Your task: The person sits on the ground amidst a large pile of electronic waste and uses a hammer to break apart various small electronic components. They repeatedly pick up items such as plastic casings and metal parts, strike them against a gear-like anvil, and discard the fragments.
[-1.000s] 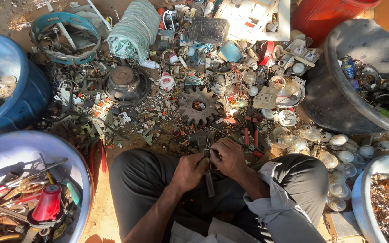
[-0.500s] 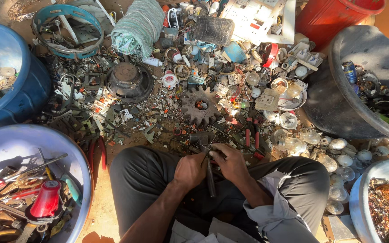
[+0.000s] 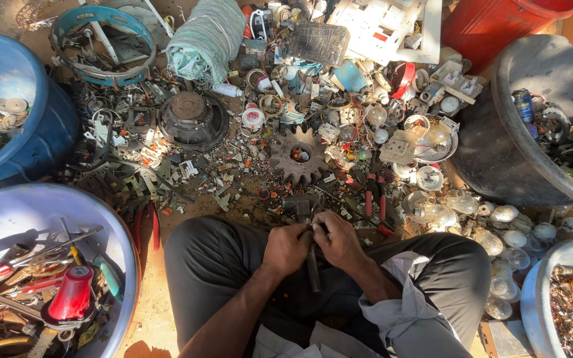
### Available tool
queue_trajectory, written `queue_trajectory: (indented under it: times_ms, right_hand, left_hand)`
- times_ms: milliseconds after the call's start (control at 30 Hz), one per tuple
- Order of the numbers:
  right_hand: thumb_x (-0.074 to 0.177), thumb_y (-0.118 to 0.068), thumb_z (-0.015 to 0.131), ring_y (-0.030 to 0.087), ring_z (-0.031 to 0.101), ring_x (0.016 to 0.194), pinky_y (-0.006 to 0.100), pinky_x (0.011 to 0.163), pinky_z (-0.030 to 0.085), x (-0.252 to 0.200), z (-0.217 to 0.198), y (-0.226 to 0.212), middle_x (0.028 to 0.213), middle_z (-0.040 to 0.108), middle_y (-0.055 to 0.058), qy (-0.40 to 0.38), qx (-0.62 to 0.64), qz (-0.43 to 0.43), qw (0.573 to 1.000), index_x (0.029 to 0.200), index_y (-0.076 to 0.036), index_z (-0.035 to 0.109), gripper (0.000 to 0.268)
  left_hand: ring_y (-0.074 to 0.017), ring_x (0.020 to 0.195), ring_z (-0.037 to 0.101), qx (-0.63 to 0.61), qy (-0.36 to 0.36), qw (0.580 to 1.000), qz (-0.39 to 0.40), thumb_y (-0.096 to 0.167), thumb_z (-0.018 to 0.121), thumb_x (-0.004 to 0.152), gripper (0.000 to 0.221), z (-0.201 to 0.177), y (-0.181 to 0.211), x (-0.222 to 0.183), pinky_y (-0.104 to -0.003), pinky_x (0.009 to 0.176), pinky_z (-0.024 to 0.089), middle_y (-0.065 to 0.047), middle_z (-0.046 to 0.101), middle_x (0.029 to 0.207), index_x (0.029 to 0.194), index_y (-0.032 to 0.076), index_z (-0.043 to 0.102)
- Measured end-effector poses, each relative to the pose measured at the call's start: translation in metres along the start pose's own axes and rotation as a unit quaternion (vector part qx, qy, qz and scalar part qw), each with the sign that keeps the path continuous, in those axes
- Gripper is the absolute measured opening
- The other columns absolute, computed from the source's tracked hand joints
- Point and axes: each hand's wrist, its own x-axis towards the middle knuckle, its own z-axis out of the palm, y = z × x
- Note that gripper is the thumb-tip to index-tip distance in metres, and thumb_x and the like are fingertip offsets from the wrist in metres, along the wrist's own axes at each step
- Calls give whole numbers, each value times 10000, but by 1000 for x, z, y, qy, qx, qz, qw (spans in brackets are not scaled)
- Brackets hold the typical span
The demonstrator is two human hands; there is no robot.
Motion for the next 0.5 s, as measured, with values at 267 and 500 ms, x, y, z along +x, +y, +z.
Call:
queue_trajectory:
  times_ms: [267, 500]
  right_hand:
    - [1061, -125, 553, 178, 489, 746, 361, 685, 445, 7, 15, 27, 840, 544, 93, 27, 176, 254, 951, 1050, -25, 616, 119]
    - [1011, -105, 564, 154, 582, 792, 346, 717, 498, 8, 18, 15, 924, 588, 84, 55, 53, 163, 984, 1004, -11, 612, 106]
  left_hand:
    - [-180, 422, 592, -469, -24, 861, -194, 149, 622, 1007, 221, -8, -14, 24, -325, 424, 524, -89, 677, 653, 847, 17, 698]
    - [-139, 548, 630, -70, 122, 990, -24, 196, 655, 990, 229, 7, 1, 13, -337, 516, 504, -104, 690, 658, 999, -11, 752]
